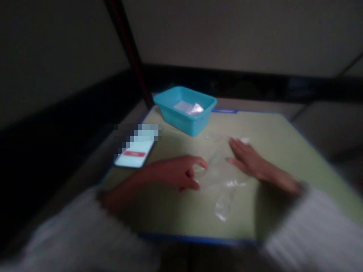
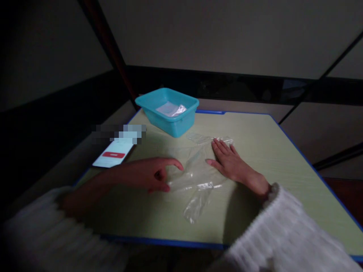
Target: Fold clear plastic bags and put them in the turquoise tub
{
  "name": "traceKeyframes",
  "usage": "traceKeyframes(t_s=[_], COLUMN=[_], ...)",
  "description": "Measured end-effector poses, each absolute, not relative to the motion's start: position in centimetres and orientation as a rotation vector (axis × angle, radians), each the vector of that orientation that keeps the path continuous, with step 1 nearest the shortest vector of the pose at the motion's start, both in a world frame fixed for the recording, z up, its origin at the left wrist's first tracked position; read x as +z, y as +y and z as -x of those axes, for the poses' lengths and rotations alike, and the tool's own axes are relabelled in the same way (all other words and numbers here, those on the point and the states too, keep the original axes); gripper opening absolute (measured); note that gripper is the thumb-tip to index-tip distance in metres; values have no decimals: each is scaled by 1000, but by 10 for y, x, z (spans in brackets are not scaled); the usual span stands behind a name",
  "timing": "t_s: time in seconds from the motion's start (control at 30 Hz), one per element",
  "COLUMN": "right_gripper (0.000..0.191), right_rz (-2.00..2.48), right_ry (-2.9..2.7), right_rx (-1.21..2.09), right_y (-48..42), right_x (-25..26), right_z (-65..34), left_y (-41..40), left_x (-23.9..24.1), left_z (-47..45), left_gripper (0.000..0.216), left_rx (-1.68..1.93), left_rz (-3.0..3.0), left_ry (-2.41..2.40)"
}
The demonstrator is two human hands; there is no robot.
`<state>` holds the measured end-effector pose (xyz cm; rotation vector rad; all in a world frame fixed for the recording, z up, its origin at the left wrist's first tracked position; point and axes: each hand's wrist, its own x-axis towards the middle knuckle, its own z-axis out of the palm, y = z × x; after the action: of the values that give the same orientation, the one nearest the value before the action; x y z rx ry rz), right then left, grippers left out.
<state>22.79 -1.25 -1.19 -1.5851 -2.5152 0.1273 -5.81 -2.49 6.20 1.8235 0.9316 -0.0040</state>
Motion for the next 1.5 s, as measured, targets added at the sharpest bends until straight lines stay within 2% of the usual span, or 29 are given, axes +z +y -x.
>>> traceKeyframes(t_s=[0.07,0.17,0.27,0.37,0.5,0.9,1.2,1.5], right_gripper=[80,79,72,71,77,70,87,90], right_rz=[1603,1536,1348,1212,1244,1268,1495,1749], right_ry=[-2460,-2378,-2447,-2580,-2585,-2564,-2550,-2407], right_rx=[74,-37,7,110,146,124,38,94], right_y=[-17,-22,-23,-23,-31,-42,-38,-30], right_x=[-8,2,6,-1,-13,-4,-14,-19], right_z=[-221,-207,-198,-194,-186,-167,-181,-226], left_y=[-20,-16,-19,-25,-29,-28,-17,-19], left_x=[58,46,29,14,4,-3,-8,-8], left_z=[59,49,37,30,30,30,40,42], left_gripper=[42,24,20,33,48,54,67,66], left_rx=[136,541,759,698,588,477,200,226], left_rz=[-1952,-2139,-2295,-2464,-2601,-2741,-2818,-2821], left_ry=[1046,1297,1327,1227,1233,1205,1370,1363])
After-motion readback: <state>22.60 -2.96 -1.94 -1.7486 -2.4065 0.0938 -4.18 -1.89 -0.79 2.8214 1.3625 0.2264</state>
